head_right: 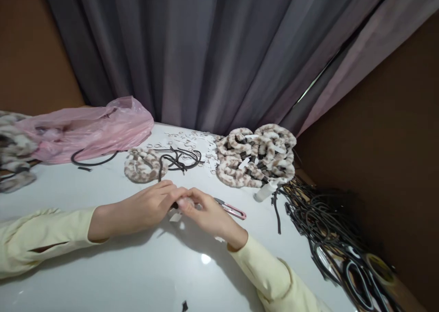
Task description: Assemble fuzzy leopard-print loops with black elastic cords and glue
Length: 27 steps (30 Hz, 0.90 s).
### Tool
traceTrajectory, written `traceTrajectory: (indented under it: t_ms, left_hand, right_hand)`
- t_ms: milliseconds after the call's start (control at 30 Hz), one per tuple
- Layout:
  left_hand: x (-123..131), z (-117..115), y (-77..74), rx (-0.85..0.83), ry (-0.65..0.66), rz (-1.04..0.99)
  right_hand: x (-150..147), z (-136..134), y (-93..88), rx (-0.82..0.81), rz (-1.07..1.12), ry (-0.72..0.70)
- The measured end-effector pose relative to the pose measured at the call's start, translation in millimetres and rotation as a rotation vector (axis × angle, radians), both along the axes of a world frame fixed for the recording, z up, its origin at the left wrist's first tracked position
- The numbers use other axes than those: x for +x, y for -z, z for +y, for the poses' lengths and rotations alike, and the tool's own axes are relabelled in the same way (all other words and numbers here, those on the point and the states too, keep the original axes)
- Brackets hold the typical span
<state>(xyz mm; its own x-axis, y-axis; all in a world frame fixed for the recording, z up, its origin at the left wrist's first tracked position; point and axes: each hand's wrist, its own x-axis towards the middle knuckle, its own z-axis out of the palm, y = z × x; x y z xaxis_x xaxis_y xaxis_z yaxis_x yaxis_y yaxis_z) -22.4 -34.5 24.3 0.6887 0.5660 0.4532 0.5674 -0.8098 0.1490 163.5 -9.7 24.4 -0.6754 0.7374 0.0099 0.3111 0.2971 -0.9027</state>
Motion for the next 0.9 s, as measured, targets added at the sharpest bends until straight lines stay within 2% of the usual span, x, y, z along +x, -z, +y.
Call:
traceTrajectory:
  t_ms: [133, 200, 267, 367, 433, 500, 600, 700, 800, 900]
  left_hand:
    - [1, 1, 0.6, 0.113, 0.088, 0.098]
    - [-2, 3, -0.5, 0.090, 0.089, 0.086]
    - [-7, 8, -2.8, 0.026, 0.031, 0.037]
    - [-18, 18, -8.0, -0.155, -0.065, -0.012]
    - [-23, 22, -12.0, -0.259, -0.060, -0.012]
    - [-26, 24, -15.0, -0.259, -0.003, -0.025]
    - [-24, 23, -16.5, -0.084, 0.135, -0.015]
    - [-20, 22, -15.9, 0.226, 0.222, 0.022]
    - [-19, 21, -16.0, 0.491, 0.291, 0.026]
    - [-19, 20, -16.4, 0.620, 0.315, 0.052]
  right_hand:
    - [3, 1, -0.6, -0.399, 0.165, -0.111]
    - [4, 2, 0.2, -0.547, 0.232, -0.126]
    - [5, 3, 1.2, -0.649, 0.291, -0.086]
    - [6, 4, 2.0, -0.731, 0.358, -0.017]
    - [7, 5, 2.2, -0.736, 0.394, 0.029]
    - [8, 5, 2.6, -0.691, 0.417, 0.060]
    - [9, 5, 2.3, -0.565, 0.437, 0.077]
    - [11, 3, -1.5, -0.495, 0.415, 0.061]
    - [14, 1, -8.3, -0.504, 0.322, -0.018]
    - [16, -2, -13.0, -0.503, 0.252, -0.163]
